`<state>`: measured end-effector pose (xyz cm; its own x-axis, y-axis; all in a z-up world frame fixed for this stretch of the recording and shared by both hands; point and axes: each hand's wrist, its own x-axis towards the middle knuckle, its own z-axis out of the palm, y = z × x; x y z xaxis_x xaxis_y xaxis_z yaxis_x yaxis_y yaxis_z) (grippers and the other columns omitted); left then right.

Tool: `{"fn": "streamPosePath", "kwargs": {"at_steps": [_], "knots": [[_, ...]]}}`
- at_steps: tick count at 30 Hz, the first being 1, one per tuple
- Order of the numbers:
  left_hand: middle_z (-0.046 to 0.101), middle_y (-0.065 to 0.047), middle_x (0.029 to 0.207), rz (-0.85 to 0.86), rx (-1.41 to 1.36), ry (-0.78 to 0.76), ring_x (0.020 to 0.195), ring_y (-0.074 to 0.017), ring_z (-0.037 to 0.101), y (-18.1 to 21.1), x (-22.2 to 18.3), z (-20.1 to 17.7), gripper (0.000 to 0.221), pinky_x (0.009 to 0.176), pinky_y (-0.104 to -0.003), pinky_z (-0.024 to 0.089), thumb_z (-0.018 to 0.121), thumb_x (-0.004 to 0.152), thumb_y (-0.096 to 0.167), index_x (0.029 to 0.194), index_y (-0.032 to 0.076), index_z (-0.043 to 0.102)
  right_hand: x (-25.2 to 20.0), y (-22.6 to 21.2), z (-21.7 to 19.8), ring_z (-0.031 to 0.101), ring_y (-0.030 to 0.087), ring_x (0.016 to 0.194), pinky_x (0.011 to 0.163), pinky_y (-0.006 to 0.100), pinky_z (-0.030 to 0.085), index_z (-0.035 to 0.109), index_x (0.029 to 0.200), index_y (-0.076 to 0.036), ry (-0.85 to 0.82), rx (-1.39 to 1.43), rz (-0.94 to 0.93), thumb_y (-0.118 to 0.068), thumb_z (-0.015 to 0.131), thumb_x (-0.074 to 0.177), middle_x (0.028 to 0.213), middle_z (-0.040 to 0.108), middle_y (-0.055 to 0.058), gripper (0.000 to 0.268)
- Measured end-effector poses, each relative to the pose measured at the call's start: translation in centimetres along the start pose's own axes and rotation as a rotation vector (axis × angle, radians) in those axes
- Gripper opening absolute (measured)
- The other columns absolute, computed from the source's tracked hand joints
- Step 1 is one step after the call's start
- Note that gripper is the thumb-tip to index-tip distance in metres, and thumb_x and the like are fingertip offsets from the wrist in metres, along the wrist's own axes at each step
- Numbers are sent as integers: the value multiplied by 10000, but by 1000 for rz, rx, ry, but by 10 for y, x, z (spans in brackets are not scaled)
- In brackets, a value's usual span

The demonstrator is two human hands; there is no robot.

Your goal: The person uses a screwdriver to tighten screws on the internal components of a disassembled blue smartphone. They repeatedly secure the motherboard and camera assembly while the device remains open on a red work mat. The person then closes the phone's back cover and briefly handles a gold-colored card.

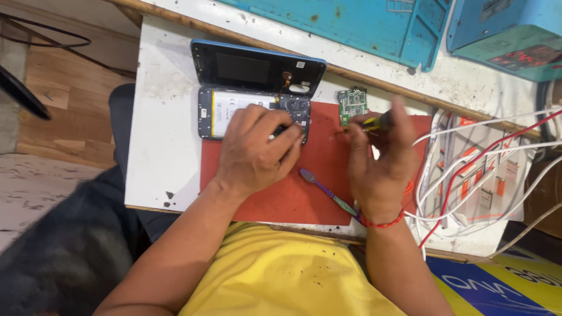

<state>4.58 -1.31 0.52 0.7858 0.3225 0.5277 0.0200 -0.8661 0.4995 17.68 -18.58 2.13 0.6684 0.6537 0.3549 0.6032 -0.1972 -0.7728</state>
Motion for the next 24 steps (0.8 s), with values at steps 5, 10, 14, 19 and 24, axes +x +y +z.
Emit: {"fn": "streamPosePath", "kwargs": {"at_steps": [5, 10, 14, 19, 24], "knots": [[677, 2, 1070, 68, -8, -43, 961, -216, 587, 4, 0, 0, 110, 805, -383, 454, 783, 911, 161, 990, 96, 741, 0, 21, 5, 747, 252, 1055, 940, 308, 630, 172, 1486, -169, 165, 379, 78, 113, 637, 1166, 1202, 674, 215, 631], [692, 0, 1143, 66, 1, -95, 979, -214, 593, 6, -2, -2, 145, 824, -383, 461, 775, 911, 159, 1023, 68, 759, -3, 31, 23, 755, 243, 1042, 865, 281, 635, 197, 1427, -180, 198, 571, 122, 99, 638, 1177, 1176, 641, 183, 579], [707, -27, 1219, 58, 5, -99, 972, -215, 590, 6, -4, -1, 148, 829, -380, 460, 775, 913, 156, 1023, 57, 765, -5, 29, 26, 761, 252, 1035, 854, 287, 645, 212, 1377, -203, 202, 495, 58, 108, 638, 1174, 1159, 616, 171, 565], [709, -30, 1228, 37, -5, -103, 989, -216, 594, 6, -4, 0, 148, 847, -381, 468, 775, 910, 171, 1008, 60, 766, -4, 28, 25, 753, 252, 1033, 871, 297, 647, 207, 1381, -210, 199, 473, 43, 111, 628, 1174, 1155, 627, 172, 569], [711, -20, 1222, 32, 2, -105, 995, -216, 593, 5, -4, 0, 124, 851, -379, 469, 772, 915, 169, 992, 71, 771, -4, 31, 24, 755, 254, 1056, 931, 335, 666, 210, 1374, -216, 180, 482, 34, 117, 614, 1185, 1165, 619, 164, 557]]}}
